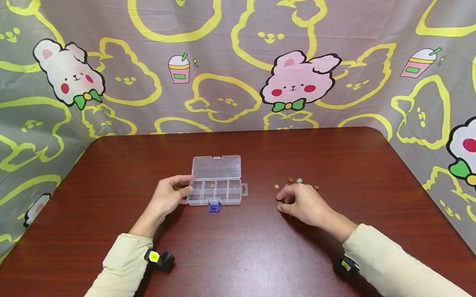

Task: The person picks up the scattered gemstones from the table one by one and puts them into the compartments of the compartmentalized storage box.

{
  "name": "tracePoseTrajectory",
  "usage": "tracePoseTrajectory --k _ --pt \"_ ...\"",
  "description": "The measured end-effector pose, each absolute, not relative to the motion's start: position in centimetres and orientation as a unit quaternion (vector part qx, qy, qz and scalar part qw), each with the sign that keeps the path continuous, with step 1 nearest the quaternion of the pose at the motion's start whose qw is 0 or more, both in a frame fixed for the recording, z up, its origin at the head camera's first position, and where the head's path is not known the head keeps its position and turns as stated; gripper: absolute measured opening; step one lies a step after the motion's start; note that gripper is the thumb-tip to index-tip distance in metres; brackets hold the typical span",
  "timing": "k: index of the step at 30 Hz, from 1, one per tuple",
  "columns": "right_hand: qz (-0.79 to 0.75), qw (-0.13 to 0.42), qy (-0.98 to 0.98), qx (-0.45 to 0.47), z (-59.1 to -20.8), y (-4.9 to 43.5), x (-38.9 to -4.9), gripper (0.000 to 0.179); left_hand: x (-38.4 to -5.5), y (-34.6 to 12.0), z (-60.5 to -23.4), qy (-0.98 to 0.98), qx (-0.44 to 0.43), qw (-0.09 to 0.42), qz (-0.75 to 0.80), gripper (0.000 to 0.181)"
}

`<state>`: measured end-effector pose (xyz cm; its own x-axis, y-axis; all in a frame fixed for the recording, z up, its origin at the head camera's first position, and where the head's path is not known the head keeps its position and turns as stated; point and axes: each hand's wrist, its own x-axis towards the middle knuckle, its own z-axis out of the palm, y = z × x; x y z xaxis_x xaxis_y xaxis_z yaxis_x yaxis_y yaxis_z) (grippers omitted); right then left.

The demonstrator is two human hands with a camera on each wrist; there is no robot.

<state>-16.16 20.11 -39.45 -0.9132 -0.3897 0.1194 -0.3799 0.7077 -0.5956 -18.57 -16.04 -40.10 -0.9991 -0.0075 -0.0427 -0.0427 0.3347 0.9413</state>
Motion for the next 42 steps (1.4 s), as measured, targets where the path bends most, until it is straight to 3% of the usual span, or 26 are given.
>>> tracePoseTrajectory --k 42 --pt "-0.317 0.003 0.927 -0.202 -39.33 20.03 -16.19 0.010 -18.50 -16.01 -39.84 0.816 -0.018 0.017 0.577 0.034"
